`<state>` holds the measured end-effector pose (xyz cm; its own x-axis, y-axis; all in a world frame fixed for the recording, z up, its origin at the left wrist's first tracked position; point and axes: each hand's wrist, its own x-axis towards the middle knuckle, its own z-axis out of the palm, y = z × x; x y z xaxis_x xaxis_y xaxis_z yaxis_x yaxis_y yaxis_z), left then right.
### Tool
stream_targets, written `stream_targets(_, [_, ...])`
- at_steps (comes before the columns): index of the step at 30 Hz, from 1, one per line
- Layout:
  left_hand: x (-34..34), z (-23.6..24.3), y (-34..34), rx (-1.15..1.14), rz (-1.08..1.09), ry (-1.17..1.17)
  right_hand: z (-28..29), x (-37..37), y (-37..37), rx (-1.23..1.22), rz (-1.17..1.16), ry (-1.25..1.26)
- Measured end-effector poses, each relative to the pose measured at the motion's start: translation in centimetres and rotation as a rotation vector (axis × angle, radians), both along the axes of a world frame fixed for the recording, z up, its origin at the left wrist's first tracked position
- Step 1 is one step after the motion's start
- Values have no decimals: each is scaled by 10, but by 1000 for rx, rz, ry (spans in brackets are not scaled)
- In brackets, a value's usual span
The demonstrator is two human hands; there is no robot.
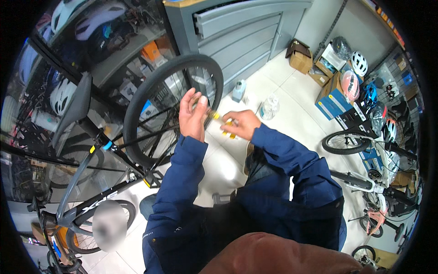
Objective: The person uses a screwdriver to adjust the rear derailleur of a bicycle, then wipes the handlebar with a cloth and applies lubricant from a small bottle. The person continues to adjust the derailleur and wipe the handlebar repeatedly.
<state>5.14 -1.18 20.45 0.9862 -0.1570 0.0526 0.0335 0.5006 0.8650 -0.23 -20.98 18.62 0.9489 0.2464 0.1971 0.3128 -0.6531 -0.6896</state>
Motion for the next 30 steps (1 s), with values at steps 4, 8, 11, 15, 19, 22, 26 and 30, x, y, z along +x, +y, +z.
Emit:
stream_targets(4, [-7,-16,18,58,-140,-94,42,65,-88,-78,-348,-255])
stream_targets(8, [-37,-85,60,135,-247,130,113,171,-194,-371,-654,-422])
stream_targets(11, [-58,-150,94,179,-310,427,201,265,-249,-515,-804,-547])
stream_targets(15, [-73,-211,129,197,-307,659,326,359,-269,-781,-1038,-651])
stream_targets(19, [-75,-235,133,282,-271,781,350,392,-273,-513,-963,-919])
stream_targets(22, [-82,-237,133,250,-321,733,303,372,-315,-570,-788,-984])
stream_targets(26, [-94,-242,135,241,-295,762,171,326,-380,-96,-949,-595])
stream_targets(30, [-110,-256,142,197,-281,779,65,295,-402,603,-856,-213])
